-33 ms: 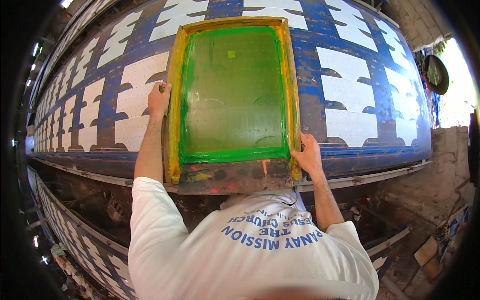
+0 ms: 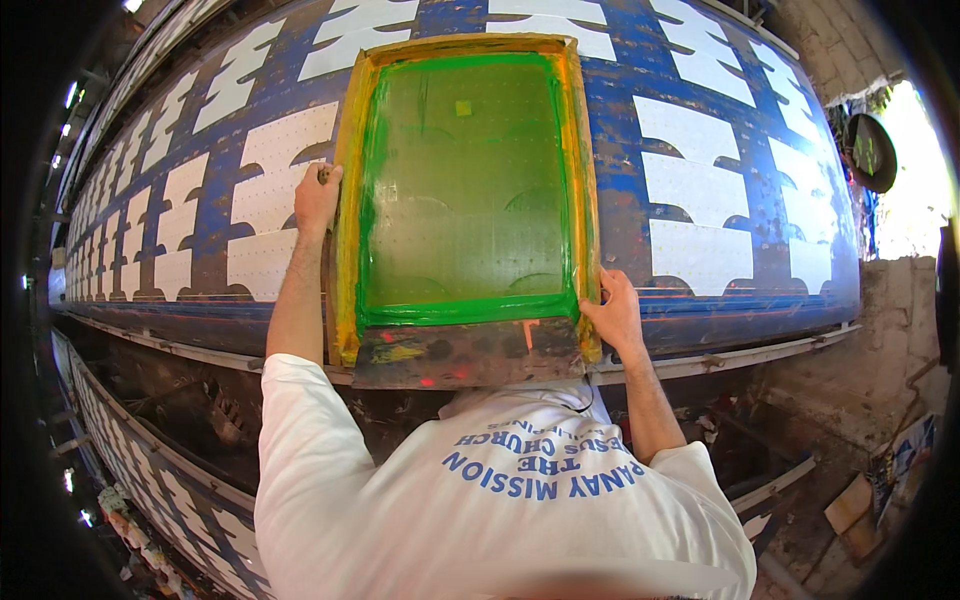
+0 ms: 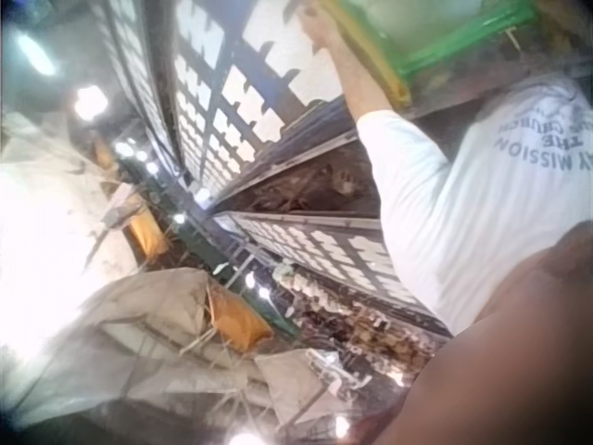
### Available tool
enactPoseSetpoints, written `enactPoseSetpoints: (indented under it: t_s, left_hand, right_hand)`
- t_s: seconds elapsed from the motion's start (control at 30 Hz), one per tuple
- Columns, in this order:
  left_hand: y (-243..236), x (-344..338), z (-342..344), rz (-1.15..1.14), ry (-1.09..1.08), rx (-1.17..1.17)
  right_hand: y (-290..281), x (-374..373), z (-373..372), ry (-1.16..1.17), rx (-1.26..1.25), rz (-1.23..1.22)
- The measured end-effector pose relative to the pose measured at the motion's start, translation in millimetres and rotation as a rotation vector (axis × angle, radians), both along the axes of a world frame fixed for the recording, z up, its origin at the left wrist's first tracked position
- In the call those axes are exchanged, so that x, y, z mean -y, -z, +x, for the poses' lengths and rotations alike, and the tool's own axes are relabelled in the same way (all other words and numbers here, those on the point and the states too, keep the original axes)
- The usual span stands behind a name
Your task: The person holds a screen printing frame and repeatedly uses a squeegee to spread green ink across the mesh. The person moves the squeegee back and forth over the same area multiple times, maintaining consistent pressure and coverage.
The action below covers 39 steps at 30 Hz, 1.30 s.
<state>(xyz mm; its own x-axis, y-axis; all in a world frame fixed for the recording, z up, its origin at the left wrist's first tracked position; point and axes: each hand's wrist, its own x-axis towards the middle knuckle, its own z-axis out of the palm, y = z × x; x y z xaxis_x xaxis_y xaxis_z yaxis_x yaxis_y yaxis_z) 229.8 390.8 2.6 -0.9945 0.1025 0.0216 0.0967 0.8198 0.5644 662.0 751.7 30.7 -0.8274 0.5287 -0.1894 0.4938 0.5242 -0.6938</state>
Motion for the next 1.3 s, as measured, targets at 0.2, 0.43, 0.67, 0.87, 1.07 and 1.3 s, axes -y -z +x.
enactPoseSetpoints:
  t_s: [0.2, 0.43, 0.67, 0.87, 1.07, 1.3]
  left_hand:
    - [14.1, 11.7, -12.0, 0.059, 0.014, -0.011]
    - [-19.1, -12.1, -21.9, 0.097, 0.049, -0.019]
    - [-52.6, -146.0, 29.4, 0.071, 0.124, 0.000]
    - [-35.8, -276.6, 111.0, 0.147, 0.118, -0.065]
    - [-20.5, -363.1, 184.2, 0.172, 0.081, -0.077]
    - [-22.1, -399.0, 222.2, 0.139, 0.073, -0.119]
  right_hand:
    - [-35.0, 3.0, -0.6, -0.002, -0.119, 0.010]
    - [-52.6, -31.9, -4.4, -0.085, -0.079, 0.163]
    - [-38.8, -167.3, 48.5, 0.010, -0.221, 0.126]
    - [-27.7, -291.6, 121.6, 0.009, -0.274, 0.068]
    - [-0.9, -377.4, 182.9, 0.013, -0.315, 0.081]
    - [10.0, -404.0, 224.8, 0.020, -0.348, 0.085]
